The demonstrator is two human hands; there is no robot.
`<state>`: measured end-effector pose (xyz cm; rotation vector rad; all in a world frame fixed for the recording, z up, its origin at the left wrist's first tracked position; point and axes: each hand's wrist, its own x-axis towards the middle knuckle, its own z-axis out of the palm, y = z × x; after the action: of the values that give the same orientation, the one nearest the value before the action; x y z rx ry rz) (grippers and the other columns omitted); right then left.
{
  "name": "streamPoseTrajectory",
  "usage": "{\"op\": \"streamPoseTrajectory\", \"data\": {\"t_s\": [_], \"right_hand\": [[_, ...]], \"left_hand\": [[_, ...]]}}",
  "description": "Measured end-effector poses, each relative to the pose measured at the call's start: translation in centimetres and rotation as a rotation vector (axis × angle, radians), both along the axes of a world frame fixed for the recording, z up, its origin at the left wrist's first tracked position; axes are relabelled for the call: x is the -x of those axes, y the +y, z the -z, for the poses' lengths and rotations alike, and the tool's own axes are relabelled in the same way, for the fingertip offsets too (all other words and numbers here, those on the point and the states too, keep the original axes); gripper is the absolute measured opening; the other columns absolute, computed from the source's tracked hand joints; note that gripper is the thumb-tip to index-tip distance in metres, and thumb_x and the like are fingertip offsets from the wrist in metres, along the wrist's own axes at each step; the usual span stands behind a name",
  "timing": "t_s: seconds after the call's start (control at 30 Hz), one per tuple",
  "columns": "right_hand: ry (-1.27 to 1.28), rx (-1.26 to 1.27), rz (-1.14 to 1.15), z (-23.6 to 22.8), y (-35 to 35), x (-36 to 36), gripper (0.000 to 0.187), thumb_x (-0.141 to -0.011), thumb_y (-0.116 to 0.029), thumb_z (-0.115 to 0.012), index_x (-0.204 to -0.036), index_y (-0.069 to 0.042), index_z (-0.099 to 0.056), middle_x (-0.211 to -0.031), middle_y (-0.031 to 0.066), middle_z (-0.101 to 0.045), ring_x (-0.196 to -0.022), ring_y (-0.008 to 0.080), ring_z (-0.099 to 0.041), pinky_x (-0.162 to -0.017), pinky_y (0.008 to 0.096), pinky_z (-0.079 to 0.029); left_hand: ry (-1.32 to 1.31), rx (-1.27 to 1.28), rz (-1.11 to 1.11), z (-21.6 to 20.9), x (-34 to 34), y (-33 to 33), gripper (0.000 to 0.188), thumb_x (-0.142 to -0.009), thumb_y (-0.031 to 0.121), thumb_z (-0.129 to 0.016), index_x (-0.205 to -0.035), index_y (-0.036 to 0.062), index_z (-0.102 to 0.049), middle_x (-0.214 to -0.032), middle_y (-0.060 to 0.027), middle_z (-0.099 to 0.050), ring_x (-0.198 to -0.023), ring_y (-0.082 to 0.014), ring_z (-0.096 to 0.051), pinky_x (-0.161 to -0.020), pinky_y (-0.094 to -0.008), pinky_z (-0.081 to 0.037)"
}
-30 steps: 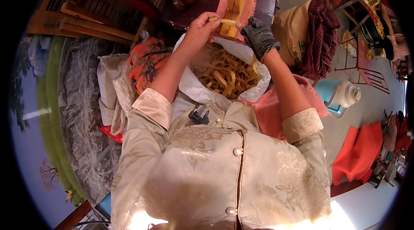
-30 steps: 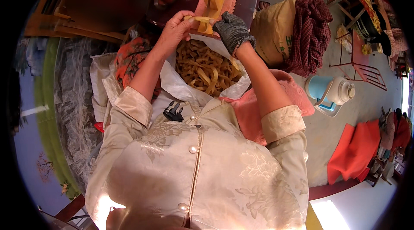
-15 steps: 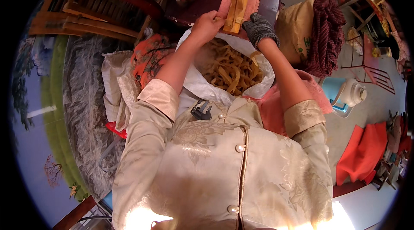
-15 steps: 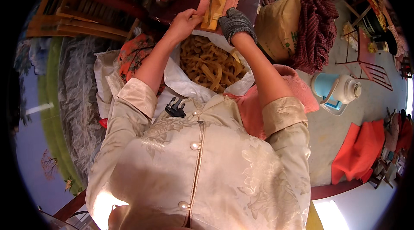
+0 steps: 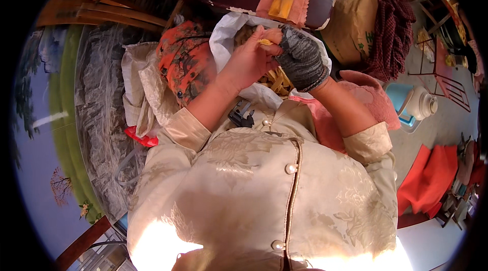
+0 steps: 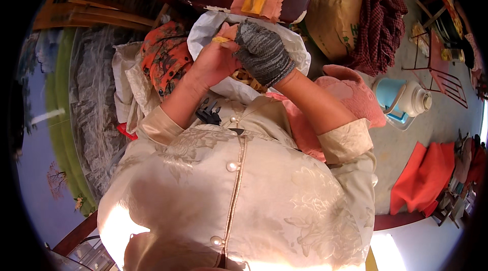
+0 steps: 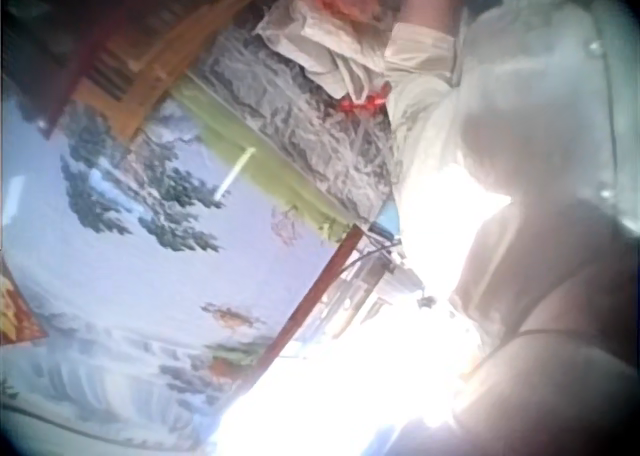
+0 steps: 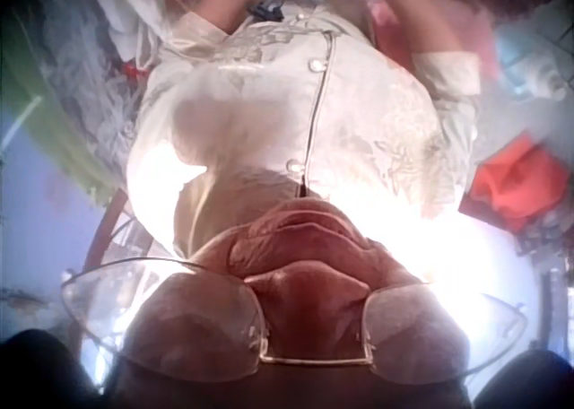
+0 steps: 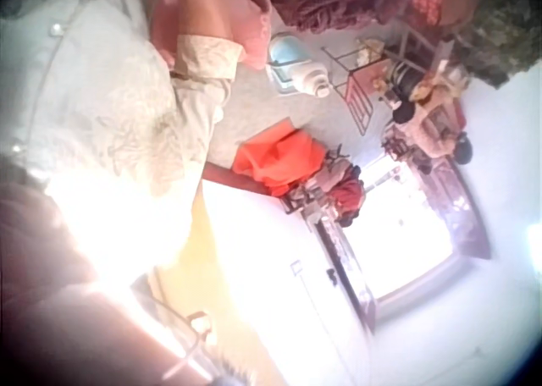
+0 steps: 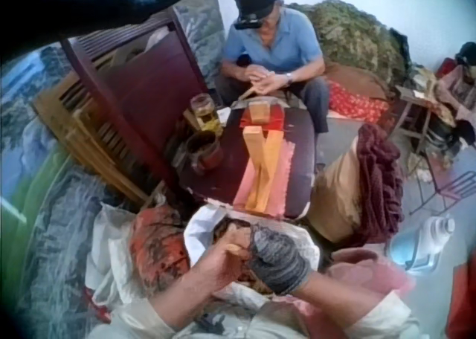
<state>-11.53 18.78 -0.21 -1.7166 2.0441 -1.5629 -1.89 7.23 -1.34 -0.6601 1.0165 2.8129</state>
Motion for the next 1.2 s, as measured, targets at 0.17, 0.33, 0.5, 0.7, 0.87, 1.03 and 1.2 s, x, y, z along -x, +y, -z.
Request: {"op": "streamPoseTrajectory", "data": {"t_s": [0.17,0.33,0.5,0.7,0.87,1.03,1.2], "right_hand": [[-0.346,-0.195,-0.057,0.8,-0.3,-0.6,0.025,-0.084,-0.025,-0.052,-0.097,-0.004,-0.057,-0.085,0.0142,-0.060,-0.079,0.0297,-0.058,-0.072,0.0357,-0.045],[-0.269,-0.101,0.173,0.0,-0.4,-0.3,0.027,-0.088,-0.027,-0.045,-0.087,-0.002,-0.054,-0.076,0.0176,-0.056,-0.075,0.0347,-0.054,-0.067,0.0389,-0.043],[-0.324,-0.090,0.155,1.6,-0.8,0.4,0.028,-0.087,-0.026,-0.048,-0.088,0.001,-0.052,-0.074,0.0188,-0.054,-0.070,0.0330,-0.053,-0.065,0.0385,-0.042],[-1.722,-0.097,-0.477,0.3,-0.8,0.4,0.025,-0.085,-0.030,-0.056,-0.092,-0.007,-0.051,-0.073,0.0030,-0.052,-0.054,0.0082,-0.048,-0.043,0.0202,-0.038],[-0.974,-0.262,-0.190,-1.5,-0.5,0.8,0.035,-0.085,-0.039,-0.052,-0.094,-0.005,-0.051,-0.077,0.0102,-0.056,-0.057,0.0170,-0.054,-0.049,0.0274,-0.043],[0.075,-0.349,0.110,-3.1,0.2,0.8,0.038,-0.084,-0.038,-0.052,-0.102,-0.004,-0.051,-0.086,0.0161,-0.059,-0.077,0.0319,-0.059,-0.066,0.0368,-0.047],[0.132,-0.272,0.163,-3.2,0.3,1.9,0.033,-0.083,-0.035,-0.054,-0.101,-0.008,-0.055,-0.083,0.0120,-0.060,-0.076,0.0302,-0.059,-0.065,0.0376,-0.047]], "left_hand": [[-0.124,0.032,-0.133,0.5,0.7,-0.4,0.022,-0.089,0.021,-0.046,-0.103,0.0056,-0.053,-0.082,-0.0017,-0.053,-0.066,-0.0107,-0.047,-0.064,-0.0285,-0.044],[-0.181,0.067,0.029,2.0,0.3,0.1,0.020,-0.087,0.017,-0.046,-0.100,0.0060,-0.057,-0.087,-0.0019,-0.060,-0.075,-0.0111,-0.055,-0.070,-0.0330,-0.045],[-0.106,1.182,0.467,-0.3,0.5,-1.7,0.015,-0.085,0.011,-0.046,-0.088,0.0040,-0.059,-0.081,-0.0032,-0.059,-0.076,-0.0165,-0.055,-0.067,-0.0325,-0.043],[0.423,1.946,-0.375,-3.9,0.7,-0.2,0.029,-0.070,-0.006,-0.047,-0.095,0.0042,-0.057,-0.089,-0.0123,-0.056,-0.085,-0.0282,-0.055,-0.074,-0.0356,-0.044],[0.528,1.831,-0.283,-3.2,1.2,-1.2,0.028,-0.072,-0.008,-0.048,-0.098,0.0032,-0.053,-0.088,-0.0106,-0.057,-0.083,-0.0288,-0.056,-0.074,-0.0337,-0.045],[0.339,1.085,-0.217,-2.5,1.2,-1.3,0.019,-0.083,-0.004,-0.041,-0.099,-0.0001,-0.052,-0.088,-0.0085,-0.059,-0.081,-0.0179,-0.058,-0.074,-0.0294,-0.046],[0.281,0.416,-0.177,-3.8,1.3,-1.1,0.018,-0.086,0.000,-0.041,-0.101,-0.0013,-0.051,-0.090,-0.0084,-0.059,-0.080,-0.0152,-0.059,-0.079,-0.0274,-0.046]]}}
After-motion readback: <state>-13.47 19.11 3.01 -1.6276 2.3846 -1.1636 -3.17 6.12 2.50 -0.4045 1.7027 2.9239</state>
